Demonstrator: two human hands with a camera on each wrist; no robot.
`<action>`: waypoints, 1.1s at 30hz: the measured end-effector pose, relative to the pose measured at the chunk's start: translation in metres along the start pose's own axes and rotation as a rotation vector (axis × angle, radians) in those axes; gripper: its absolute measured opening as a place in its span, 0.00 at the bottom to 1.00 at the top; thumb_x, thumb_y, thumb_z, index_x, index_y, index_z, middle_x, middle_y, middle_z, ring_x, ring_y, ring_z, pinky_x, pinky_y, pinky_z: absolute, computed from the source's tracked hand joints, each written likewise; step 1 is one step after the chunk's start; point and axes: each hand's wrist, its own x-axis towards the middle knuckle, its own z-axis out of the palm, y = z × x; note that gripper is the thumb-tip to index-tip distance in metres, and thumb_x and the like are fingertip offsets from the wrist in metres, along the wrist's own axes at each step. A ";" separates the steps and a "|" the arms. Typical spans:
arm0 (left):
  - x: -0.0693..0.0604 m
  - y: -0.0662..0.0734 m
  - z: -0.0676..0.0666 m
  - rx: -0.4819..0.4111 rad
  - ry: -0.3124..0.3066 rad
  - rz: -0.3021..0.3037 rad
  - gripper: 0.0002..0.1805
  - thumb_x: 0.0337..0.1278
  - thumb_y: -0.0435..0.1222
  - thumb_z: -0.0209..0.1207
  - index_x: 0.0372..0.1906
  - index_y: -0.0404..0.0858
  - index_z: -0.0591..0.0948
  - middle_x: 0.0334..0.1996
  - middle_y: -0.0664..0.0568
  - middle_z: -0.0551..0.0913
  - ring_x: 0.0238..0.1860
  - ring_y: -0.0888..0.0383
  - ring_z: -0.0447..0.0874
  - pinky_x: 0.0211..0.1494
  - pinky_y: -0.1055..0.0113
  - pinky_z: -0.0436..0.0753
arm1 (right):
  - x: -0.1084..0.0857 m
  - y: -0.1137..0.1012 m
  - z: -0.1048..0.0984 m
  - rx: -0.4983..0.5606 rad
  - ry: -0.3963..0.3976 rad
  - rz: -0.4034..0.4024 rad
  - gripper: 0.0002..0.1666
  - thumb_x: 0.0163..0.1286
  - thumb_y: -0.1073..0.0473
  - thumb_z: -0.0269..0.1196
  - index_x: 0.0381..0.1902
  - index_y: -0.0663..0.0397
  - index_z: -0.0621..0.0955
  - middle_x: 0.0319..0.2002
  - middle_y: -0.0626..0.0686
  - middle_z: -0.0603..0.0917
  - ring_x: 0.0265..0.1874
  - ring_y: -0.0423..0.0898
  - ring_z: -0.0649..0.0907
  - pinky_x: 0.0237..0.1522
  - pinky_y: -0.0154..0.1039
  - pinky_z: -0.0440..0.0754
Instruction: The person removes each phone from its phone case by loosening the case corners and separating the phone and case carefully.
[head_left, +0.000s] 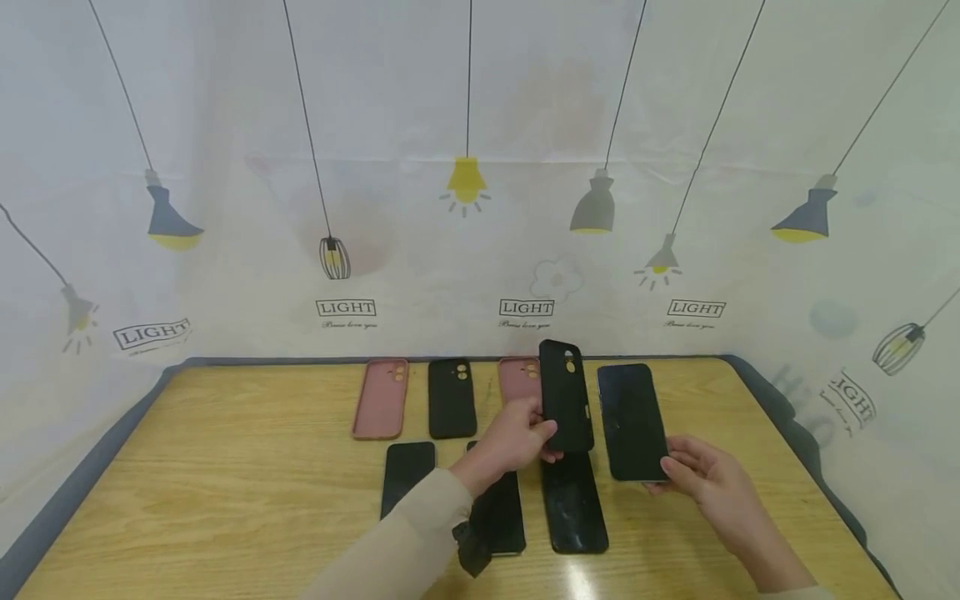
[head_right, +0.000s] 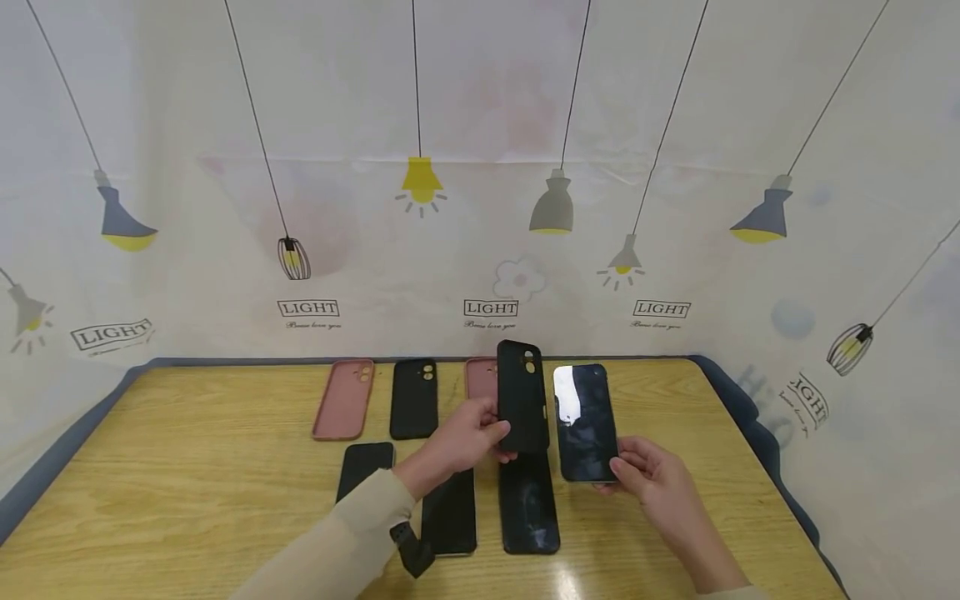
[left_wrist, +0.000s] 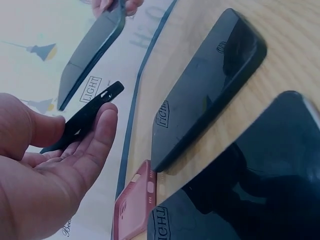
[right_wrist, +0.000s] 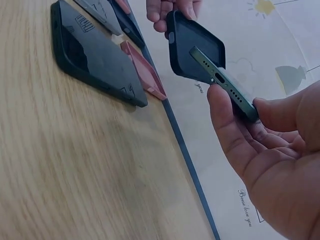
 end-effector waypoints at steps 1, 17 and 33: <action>0.002 0.001 0.000 -0.004 0.003 0.001 0.05 0.76 0.27 0.54 0.48 0.29 0.77 0.36 0.41 0.84 0.34 0.46 0.92 0.42 0.51 0.91 | 0.000 0.001 -0.001 0.008 0.002 0.003 0.24 0.81 0.67 0.54 0.67 0.78 0.69 0.52 0.65 0.85 0.36 0.47 0.89 0.46 0.30 0.86; 0.026 0.007 0.008 -0.004 0.026 0.005 0.09 0.76 0.26 0.53 0.51 0.25 0.79 0.37 0.40 0.87 0.31 0.50 0.91 0.36 0.60 0.91 | -0.005 0.017 -0.014 -0.037 -0.044 0.052 0.21 0.80 0.70 0.52 0.65 0.82 0.68 0.45 0.62 0.86 0.35 0.51 0.88 0.44 0.36 0.88; 0.039 0.014 0.017 0.046 0.039 -0.003 0.08 0.75 0.26 0.53 0.46 0.25 0.80 0.37 0.41 0.84 0.32 0.47 0.92 0.38 0.58 0.91 | -0.011 0.028 -0.021 -0.111 -0.090 0.178 0.26 0.81 0.67 0.52 0.68 0.83 0.64 0.46 0.57 0.86 0.40 0.52 0.90 0.48 0.40 0.86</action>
